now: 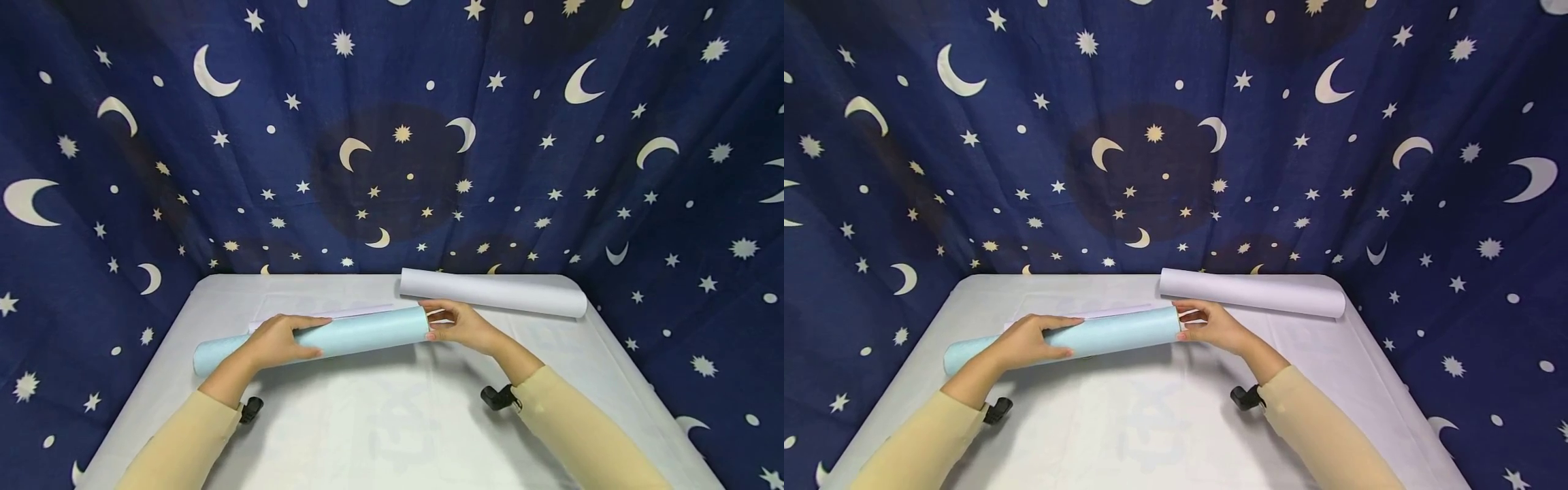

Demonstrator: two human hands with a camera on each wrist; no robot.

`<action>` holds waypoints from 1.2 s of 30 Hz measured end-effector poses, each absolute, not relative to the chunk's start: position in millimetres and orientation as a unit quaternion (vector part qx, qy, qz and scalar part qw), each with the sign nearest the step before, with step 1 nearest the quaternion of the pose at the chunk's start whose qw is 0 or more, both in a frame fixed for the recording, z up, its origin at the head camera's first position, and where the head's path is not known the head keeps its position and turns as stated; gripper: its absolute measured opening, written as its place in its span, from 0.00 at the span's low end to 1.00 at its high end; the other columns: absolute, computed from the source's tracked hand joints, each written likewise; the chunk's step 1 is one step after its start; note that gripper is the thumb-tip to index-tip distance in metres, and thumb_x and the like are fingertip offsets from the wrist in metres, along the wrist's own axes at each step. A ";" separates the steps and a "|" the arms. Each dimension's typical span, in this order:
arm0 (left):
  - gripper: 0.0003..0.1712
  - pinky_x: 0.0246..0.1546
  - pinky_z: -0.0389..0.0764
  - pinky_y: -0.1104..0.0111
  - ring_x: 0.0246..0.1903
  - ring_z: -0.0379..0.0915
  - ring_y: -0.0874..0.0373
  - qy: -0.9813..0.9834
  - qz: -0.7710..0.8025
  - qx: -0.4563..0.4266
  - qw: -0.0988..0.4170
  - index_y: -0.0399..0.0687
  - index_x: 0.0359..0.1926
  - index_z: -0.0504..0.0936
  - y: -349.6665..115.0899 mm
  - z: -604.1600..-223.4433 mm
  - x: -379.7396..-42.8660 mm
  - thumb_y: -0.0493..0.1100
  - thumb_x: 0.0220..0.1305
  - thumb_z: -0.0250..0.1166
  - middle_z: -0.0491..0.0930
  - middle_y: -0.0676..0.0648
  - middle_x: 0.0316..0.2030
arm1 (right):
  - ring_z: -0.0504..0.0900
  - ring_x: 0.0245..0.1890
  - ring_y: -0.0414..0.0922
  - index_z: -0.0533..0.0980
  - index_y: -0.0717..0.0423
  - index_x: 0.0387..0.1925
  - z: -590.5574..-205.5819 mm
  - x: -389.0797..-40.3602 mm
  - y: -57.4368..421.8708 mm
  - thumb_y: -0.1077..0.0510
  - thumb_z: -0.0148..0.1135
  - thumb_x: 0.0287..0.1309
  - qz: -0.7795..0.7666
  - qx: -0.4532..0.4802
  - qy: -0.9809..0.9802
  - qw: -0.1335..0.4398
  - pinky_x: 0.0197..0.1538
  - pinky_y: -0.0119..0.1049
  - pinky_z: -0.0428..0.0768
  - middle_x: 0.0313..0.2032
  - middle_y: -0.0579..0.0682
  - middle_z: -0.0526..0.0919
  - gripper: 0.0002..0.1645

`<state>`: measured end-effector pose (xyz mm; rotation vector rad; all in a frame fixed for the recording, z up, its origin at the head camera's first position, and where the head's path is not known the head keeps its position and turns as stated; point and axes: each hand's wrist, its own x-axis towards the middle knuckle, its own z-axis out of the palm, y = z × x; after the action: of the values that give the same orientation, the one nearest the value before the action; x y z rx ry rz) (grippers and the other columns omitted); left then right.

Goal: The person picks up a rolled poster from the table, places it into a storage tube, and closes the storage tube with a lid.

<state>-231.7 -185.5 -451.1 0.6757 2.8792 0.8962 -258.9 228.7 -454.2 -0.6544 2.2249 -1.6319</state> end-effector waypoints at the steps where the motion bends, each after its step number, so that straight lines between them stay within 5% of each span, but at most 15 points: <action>1: 0.36 0.51 0.78 0.52 0.57 0.76 0.54 0.932 0.288 0.218 0.026 0.80 0.61 0.79 -186.0 -449.9 -232.4 0.63 0.49 0.78 0.80 0.57 0.58 | 0.74 0.62 0.61 0.68 0.61 0.69 -452.9 -259.2 229.1 0.63 0.76 0.53 -0.565 -0.232 0.777 0.150 0.57 0.38 0.80 0.63 0.60 0.74 0.42; 19: 0.38 0.49 0.77 0.53 0.53 0.76 0.54 0.944 0.263 0.197 0.011 0.78 0.64 0.77 -211.0 -430.6 -254.9 0.66 0.49 0.76 0.80 0.51 0.59 | 0.75 0.60 0.64 0.76 0.65 0.61 -429.5 -269.8 266.1 0.63 0.70 0.60 -0.504 -0.205 0.836 0.069 0.54 0.37 0.82 0.60 0.65 0.76 0.28; 36: 0.39 0.47 0.78 0.49 0.51 0.77 0.47 0.959 0.224 0.173 0.001 0.73 0.67 0.75 -223.9 -423.0 -286.4 0.64 0.52 0.75 0.78 0.45 0.62 | 0.76 0.58 0.64 0.76 0.66 0.60 -418.2 -282.4 322.6 0.56 0.69 0.63 -0.360 -0.177 0.916 -0.020 0.60 0.60 0.74 0.58 0.65 0.78 0.27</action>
<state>-286.4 -223.9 -423.0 0.5444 3.0102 0.7041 -282.4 322.6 -418.2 -0.5641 2.9133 -1.1456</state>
